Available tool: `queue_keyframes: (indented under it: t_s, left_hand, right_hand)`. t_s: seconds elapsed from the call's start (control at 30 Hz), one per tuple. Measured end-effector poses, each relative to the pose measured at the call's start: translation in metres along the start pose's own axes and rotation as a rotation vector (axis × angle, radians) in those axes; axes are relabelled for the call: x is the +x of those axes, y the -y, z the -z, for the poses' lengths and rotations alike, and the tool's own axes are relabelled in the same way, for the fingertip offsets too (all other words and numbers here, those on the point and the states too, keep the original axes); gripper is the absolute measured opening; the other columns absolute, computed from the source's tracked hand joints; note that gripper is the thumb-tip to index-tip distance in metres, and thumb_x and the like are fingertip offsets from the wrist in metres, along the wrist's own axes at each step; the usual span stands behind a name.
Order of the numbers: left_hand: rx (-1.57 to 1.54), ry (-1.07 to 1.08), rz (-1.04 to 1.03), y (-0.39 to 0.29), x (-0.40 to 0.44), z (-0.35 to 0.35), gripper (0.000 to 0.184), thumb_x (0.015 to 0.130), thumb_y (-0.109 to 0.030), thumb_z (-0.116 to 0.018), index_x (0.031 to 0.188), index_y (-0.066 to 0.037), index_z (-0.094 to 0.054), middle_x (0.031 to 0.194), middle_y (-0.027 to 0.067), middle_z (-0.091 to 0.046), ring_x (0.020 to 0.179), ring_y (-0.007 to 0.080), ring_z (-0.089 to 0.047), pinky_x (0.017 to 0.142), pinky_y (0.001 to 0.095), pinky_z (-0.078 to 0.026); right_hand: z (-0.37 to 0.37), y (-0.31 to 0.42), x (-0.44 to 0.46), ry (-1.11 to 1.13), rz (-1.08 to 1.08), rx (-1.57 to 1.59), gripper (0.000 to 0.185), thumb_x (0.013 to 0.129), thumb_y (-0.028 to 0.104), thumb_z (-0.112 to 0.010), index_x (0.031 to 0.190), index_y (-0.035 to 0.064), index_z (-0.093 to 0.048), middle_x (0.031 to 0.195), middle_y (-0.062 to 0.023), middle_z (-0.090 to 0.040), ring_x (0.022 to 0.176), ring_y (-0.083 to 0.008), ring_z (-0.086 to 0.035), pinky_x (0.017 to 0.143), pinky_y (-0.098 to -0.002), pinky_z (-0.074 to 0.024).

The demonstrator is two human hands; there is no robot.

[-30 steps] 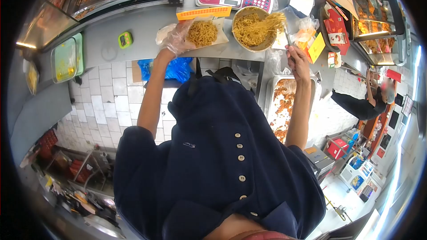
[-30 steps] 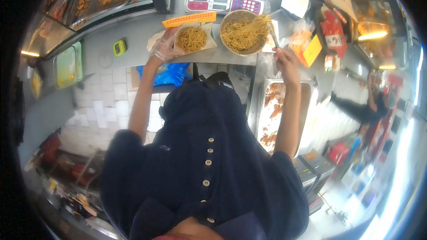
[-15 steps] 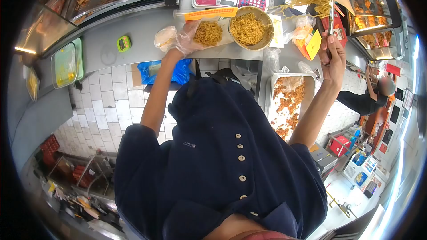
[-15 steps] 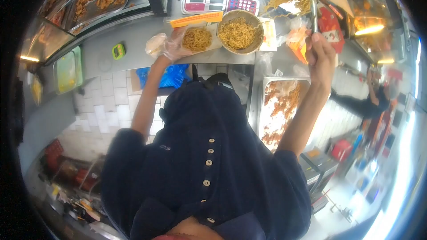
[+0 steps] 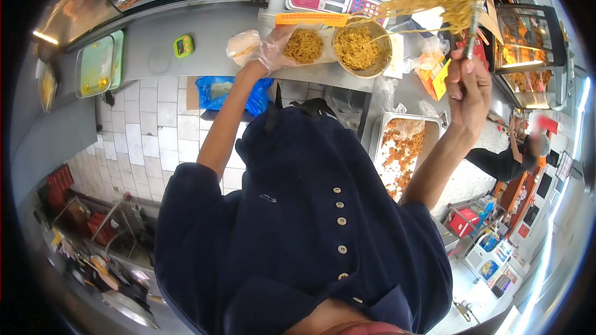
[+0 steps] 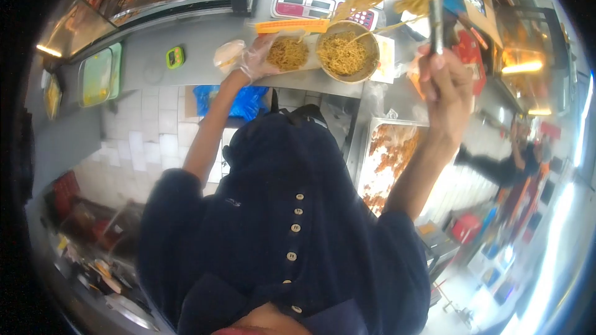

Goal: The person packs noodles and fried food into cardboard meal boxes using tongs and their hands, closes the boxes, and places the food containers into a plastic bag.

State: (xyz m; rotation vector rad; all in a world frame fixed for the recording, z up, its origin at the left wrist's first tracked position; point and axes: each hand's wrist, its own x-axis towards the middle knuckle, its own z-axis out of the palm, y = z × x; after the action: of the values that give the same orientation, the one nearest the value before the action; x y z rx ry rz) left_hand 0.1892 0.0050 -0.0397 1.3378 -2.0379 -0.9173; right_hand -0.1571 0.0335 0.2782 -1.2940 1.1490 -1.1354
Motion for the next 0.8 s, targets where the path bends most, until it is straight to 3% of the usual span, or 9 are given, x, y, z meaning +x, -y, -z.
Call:
queue_keyframes:
  t_s: [0.2,0.3,0.4,0.47,0.5,0.57,0.7,0.73,0.8]
  left_hand:
    - [0.05,0.043,0.08,0.006,0.0,-0.001,0.112,0.068,-0.027,-0.088,0.161,-0.018,-0.024,0.161,0.0213,-0.031,0.149,0.038,-0.031,0.122,0.0424,-0.031]
    - [0.087,0.033,0.07,0.003,0.001,-0.002,0.113,0.068,-0.027,-0.088,0.16,-0.018,-0.024,0.161,0.0214,-0.03,0.15,0.0373,-0.029,0.121,0.0426,-0.032]
    - [0.094,0.029,0.105,0.001,0.001,0.001,0.113,0.067,-0.029,-0.088,0.16,-0.02,-0.025,0.159,0.0222,-0.033,0.147,0.0393,-0.034,0.118,0.044,-0.037]
    - [0.073,0.039,0.123,-0.01,0.0,0.01,0.114,0.066,-0.03,-0.089,0.16,-0.022,-0.025,0.158,0.0229,-0.034,0.143,0.0413,-0.038,0.116,0.0451,-0.039]
    - [0.043,0.051,0.146,-0.013,0.0,0.013,0.114,0.066,-0.03,-0.089,0.159,-0.024,-0.025,0.156,0.0235,-0.036,0.14,0.0433,-0.042,0.114,0.0463,-0.042]
    - [0.055,0.025,0.094,-0.003,0.0,0.006,0.114,0.065,-0.032,-0.089,0.159,-0.026,-0.025,0.155,0.024,-0.038,0.137,0.0451,-0.045,0.112,0.0474,-0.044]
    - [0.089,0.061,0.15,-0.022,-0.004,0.02,0.115,0.066,-0.035,-0.09,0.159,-0.027,-0.024,0.152,0.0246,-0.04,0.133,0.0483,-0.047,0.11,0.049,-0.045]
    - [0.092,0.064,0.153,-0.022,-0.006,0.02,0.115,0.066,-0.035,-0.09,0.159,-0.027,-0.024,0.152,0.0246,-0.04,0.133,0.0483,-0.047,0.11,0.049,-0.045]
    - [0.142,0.04,0.139,-0.024,-0.007,0.022,0.113,0.065,-0.03,-0.088,0.159,-0.018,-0.026,0.15,0.0216,-0.045,0.135,0.0387,-0.048,0.114,0.0403,-0.042]
  right_hand:
    - [-0.032,-0.063,0.015,0.185,-0.207,-0.17,0.031,0.098,0.026,-0.067,0.112,-0.0013,-0.072,0.074,0.0029,-0.057,0.057,-0.0022,-0.037,0.051,-0.0199,-0.0241]
    - [-0.038,-0.109,0.023,0.254,-0.251,-0.189,0.025,0.101,0.019,-0.063,0.111,-0.0019,-0.072,0.075,0.0014,-0.058,0.056,-0.0022,-0.036,0.05,-0.0188,-0.0242]
    - [-0.042,-0.161,0.034,0.349,-0.228,-0.385,0.025,0.101,0.021,-0.064,0.109,-0.0002,-0.074,0.072,0.0008,-0.062,0.057,-0.0044,-0.044,0.051,-0.024,-0.0336]
    - [-0.048,-0.197,0.043,0.415,0.063,-0.76,0.025,0.097,0.021,-0.067,0.109,0.0009,-0.075,0.074,-0.0076,-0.069,0.061,-0.0154,-0.06,0.056,-0.0349,-0.0456]
    - [-0.06,-0.203,0.048,0.404,0.063,-0.753,0.025,0.097,0.021,-0.067,0.109,0.0009,-0.075,0.074,-0.0076,-0.069,0.061,-0.0154,-0.06,0.056,-0.0349,-0.0456]
    - [-0.093,-0.211,0.053,0.473,0.149,-1.163,0.023,0.093,0.018,-0.066,0.108,0.0027,-0.075,0.082,-0.0171,-0.072,0.074,-0.031,-0.071,0.067,-0.0436,-0.0533]
    - [-0.139,-0.212,0.07,0.569,0.172,-1.34,0.02,0.09,0.016,-0.063,0.1,0.0042,-0.076,0.087,-0.0203,-0.073,0.085,-0.0374,-0.071,0.072,-0.0442,-0.0559]
    - [-0.147,-0.206,0.074,0.541,0.284,-1.405,0.018,0.089,0.015,-0.062,0.095,0.0049,-0.075,0.085,-0.0202,-0.073,0.085,-0.0361,-0.072,0.074,-0.0439,-0.0566]
    - [-0.157,-0.204,0.082,0.509,0.397,-1.464,0.017,0.088,0.014,-0.06,0.09,0.0056,-0.075,0.084,-0.0201,-0.073,0.085,-0.0348,-0.073,0.075,-0.0435,-0.0573]
